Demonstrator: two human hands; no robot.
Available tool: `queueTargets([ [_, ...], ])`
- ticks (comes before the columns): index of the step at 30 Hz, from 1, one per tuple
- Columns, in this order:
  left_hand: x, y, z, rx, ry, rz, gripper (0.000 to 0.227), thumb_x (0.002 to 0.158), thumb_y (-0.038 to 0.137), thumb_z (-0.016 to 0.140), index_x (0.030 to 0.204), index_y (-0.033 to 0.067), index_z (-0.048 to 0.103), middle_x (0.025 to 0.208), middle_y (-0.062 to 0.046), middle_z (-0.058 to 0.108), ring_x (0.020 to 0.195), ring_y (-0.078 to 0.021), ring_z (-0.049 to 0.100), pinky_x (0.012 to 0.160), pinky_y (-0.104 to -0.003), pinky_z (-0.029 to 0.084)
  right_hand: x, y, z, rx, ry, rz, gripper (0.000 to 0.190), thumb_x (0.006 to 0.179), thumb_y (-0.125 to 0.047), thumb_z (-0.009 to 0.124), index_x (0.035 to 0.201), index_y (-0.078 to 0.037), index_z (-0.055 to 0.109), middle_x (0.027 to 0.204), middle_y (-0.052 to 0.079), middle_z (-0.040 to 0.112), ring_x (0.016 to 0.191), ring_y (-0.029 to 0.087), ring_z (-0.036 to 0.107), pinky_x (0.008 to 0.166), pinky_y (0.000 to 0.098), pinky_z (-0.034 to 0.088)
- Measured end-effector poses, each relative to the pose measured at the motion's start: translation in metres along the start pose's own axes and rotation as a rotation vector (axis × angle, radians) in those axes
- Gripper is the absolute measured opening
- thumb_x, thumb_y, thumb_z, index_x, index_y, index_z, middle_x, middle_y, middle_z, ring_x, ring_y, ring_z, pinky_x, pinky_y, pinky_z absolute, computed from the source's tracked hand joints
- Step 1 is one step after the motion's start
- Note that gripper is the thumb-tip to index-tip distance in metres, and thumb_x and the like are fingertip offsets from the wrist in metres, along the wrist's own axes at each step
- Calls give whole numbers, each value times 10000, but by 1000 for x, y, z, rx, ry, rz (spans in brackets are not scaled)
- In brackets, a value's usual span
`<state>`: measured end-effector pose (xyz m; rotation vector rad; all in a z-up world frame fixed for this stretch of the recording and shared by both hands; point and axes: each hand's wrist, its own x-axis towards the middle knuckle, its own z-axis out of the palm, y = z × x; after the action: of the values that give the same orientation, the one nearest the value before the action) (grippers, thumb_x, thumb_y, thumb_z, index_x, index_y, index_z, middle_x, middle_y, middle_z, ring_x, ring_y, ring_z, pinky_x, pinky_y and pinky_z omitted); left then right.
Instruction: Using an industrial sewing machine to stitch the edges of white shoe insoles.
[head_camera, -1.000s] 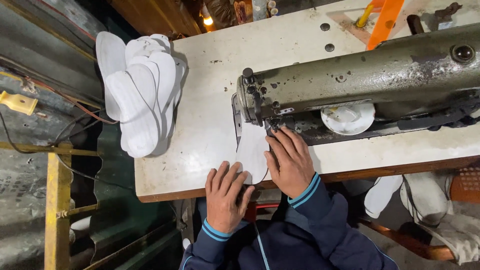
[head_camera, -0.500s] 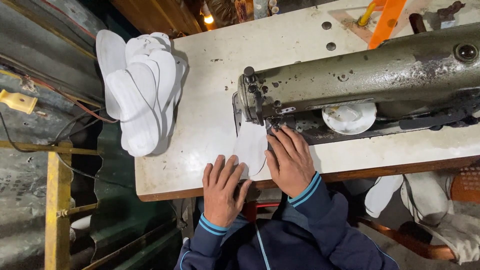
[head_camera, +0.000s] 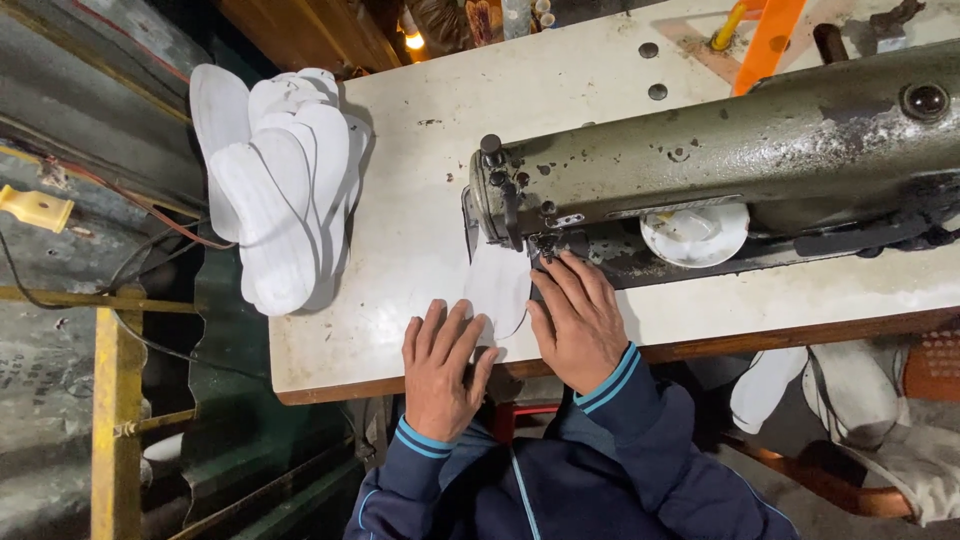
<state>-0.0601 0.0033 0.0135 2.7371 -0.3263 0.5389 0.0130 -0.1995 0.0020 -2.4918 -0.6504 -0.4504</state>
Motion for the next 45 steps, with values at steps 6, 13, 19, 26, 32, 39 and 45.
queueTargets([
  [6,8,-5,10,-32,51,-65,377,964,399,697,1270,180,721,1374,-110,659,1394,-391,501,1173,-590,307,1,-1,-1,34,-26,37,373,1079,-301,525,1307,-40,663,1436,174,591,1434,371,452,1160,576,364],
  [13,18,-14,16,-31,38,-55,349,916,361,767,1219,191,739,1356,-102,671,1373,-391,524,1161,-603,325,1,-1,-2,29,-28,29,376,1085,-307,507,1313,-50,661,1424,172,591,1435,370,448,1159,576,361],
  [19,24,-18,19,-27,33,-56,348,909,355,778,1217,199,738,1341,-95,673,1363,-380,535,1159,-606,336,0,1,0,14,-33,23,382,1085,-320,507,1335,-70,653,1426,169,584,1442,367,438,1160,573,358],
  [26,29,-21,23,-32,27,-58,345,912,347,773,1222,202,732,1343,-88,660,1366,-372,532,1160,-605,338,0,1,0,25,-44,24,391,1088,-325,500,1351,-75,644,1418,177,583,1443,376,434,1156,583,361],
  [32,34,-23,25,-26,18,-47,344,909,331,782,1222,195,735,1338,-96,656,1366,-368,532,1165,-601,334,0,2,0,6,-46,26,385,1081,-325,513,1352,-88,648,1406,172,592,1442,368,441,1161,571,360],
  [39,38,-23,29,-49,24,-68,341,897,311,800,1210,189,741,1325,-107,658,1358,-378,539,1154,-611,346,1,1,-3,29,-61,23,379,1088,-311,499,1350,-85,651,1402,188,586,1444,384,432,1171,589,349],
  [45,39,-25,32,-77,18,-91,323,935,348,755,1218,195,726,1343,-97,633,1377,-379,517,1152,-607,347,3,-1,-8,38,-78,28,375,1098,-303,486,1349,-77,648,1394,206,583,1446,399,426,1172,601,347],
])
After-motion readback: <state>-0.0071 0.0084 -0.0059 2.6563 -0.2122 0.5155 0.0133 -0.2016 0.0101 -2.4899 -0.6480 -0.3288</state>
